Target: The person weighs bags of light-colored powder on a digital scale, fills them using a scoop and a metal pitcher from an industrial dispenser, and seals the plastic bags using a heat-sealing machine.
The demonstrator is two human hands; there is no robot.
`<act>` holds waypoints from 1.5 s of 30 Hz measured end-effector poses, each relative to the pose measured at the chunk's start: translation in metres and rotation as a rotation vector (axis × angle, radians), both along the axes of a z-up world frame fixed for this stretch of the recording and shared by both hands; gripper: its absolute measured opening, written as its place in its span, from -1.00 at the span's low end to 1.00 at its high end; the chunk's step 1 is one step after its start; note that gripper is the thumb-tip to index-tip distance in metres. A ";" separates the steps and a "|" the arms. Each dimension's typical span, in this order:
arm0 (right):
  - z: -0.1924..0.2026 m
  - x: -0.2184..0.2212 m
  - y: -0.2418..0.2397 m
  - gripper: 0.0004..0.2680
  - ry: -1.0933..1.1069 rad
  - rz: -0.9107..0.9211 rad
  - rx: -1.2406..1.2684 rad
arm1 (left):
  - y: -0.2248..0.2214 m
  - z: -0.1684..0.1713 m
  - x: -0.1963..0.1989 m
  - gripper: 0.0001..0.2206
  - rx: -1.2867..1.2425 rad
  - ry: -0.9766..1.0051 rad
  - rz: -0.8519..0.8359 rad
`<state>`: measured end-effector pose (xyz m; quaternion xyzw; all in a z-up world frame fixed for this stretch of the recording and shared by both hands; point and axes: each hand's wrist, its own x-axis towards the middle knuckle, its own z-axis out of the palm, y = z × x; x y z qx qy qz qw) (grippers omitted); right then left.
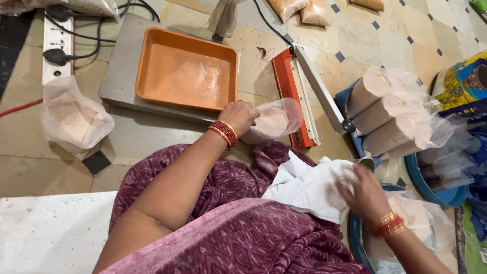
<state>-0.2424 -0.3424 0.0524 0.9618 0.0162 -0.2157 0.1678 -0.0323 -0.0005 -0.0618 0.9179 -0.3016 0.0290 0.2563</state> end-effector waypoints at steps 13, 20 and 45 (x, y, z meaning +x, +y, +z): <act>-0.101 0.189 0.158 -0.87 -0.304 0.368 0.383 | -0.001 -0.016 0.011 -0.89 -0.028 -0.016 -0.040; -0.065 0.193 0.093 -0.87 0.011 0.675 0.212 | -0.001 -0.011 0.010 -0.85 -0.046 -0.038 -0.056; -0.054 -0.071 -0.030 -0.44 -0.257 0.140 0.439 | -0.003 -0.008 0.008 -0.89 0.057 -0.011 -0.048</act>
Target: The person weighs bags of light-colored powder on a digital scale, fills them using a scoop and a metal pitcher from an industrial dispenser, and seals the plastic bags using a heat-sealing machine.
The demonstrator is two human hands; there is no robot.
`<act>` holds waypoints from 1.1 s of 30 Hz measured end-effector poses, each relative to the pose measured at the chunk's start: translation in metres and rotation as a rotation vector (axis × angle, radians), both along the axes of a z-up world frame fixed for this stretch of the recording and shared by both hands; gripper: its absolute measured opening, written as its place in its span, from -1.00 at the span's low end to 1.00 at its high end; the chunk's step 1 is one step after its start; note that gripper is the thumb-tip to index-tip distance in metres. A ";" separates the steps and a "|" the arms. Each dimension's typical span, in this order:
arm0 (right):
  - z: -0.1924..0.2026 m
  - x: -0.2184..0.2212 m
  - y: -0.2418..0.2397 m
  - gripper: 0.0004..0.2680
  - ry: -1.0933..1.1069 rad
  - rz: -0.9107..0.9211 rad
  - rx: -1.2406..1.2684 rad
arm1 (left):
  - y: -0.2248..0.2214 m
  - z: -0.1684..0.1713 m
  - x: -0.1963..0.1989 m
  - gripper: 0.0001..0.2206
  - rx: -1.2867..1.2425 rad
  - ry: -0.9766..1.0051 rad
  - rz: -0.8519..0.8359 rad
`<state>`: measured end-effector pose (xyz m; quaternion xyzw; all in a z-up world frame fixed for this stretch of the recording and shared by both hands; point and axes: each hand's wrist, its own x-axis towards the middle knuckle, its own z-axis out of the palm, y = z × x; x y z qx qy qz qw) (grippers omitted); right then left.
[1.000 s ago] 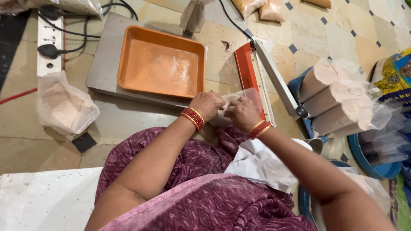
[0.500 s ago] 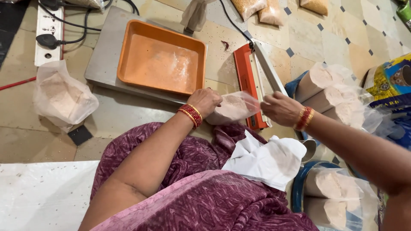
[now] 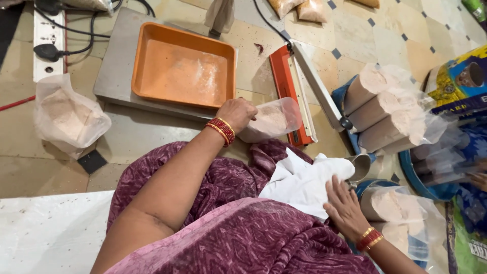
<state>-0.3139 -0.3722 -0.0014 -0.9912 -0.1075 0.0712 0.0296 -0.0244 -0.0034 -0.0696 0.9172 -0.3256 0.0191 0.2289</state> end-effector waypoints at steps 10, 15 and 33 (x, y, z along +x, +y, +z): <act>0.072 0.153 0.072 -0.73 -0.443 0.148 -0.143 | 0.003 0.009 -0.001 -0.91 0.005 0.006 0.023; 0.046 0.267 0.183 -0.61 -0.449 0.449 -0.344 | 0.007 0.012 0.001 -0.90 0.033 -0.012 0.012; 0.007 0.326 0.151 -0.83 0.038 0.384 -0.597 | -0.007 -0.014 0.011 -0.68 0.040 -0.134 0.034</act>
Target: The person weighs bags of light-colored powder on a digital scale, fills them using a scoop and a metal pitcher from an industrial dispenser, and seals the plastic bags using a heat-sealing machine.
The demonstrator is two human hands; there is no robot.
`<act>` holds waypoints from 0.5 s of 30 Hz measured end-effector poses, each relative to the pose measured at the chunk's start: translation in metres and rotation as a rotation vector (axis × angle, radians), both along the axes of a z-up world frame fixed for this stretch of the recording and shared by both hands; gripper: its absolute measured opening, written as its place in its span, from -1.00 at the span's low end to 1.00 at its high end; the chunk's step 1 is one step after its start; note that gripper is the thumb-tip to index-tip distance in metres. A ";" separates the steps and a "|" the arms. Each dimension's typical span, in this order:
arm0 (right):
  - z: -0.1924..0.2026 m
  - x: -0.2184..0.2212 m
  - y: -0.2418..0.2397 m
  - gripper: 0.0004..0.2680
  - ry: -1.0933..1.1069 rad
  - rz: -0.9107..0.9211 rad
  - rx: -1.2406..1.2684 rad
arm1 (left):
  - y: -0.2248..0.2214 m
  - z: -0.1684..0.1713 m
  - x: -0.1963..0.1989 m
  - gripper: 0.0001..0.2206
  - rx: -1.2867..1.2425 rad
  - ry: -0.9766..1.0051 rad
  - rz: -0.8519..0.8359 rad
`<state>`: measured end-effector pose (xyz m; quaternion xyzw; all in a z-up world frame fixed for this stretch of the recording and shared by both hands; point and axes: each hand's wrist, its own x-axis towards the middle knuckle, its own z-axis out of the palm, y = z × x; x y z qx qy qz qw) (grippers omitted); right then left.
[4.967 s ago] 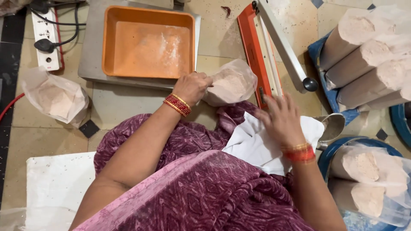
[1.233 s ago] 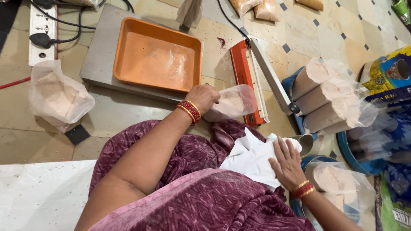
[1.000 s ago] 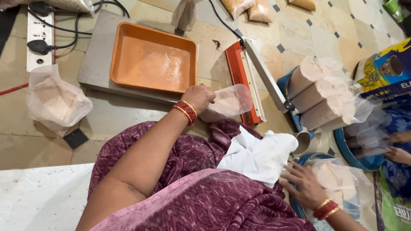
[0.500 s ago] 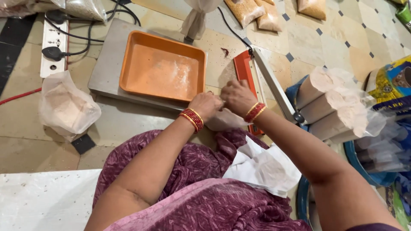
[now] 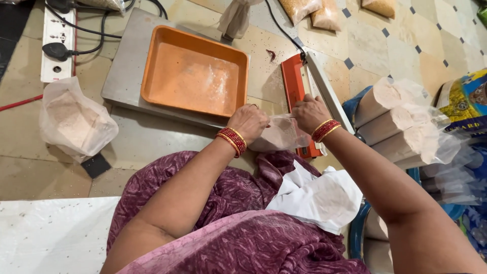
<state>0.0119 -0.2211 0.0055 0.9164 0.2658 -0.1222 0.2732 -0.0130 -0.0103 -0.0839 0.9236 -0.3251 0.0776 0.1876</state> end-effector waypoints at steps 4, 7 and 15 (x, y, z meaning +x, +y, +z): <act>0.012 -0.005 -0.001 -0.79 0.094 -0.207 -0.097 | 0.003 0.011 -0.006 -0.74 -0.025 0.013 0.004; 0.008 -0.002 -0.015 -0.74 0.170 -0.250 -0.191 | 0.007 0.017 -0.008 -0.76 -0.026 0.043 0.004; -0.022 0.024 -0.090 -0.74 0.322 -0.366 -0.230 | 0.010 0.017 -0.004 -0.78 -0.043 0.048 0.009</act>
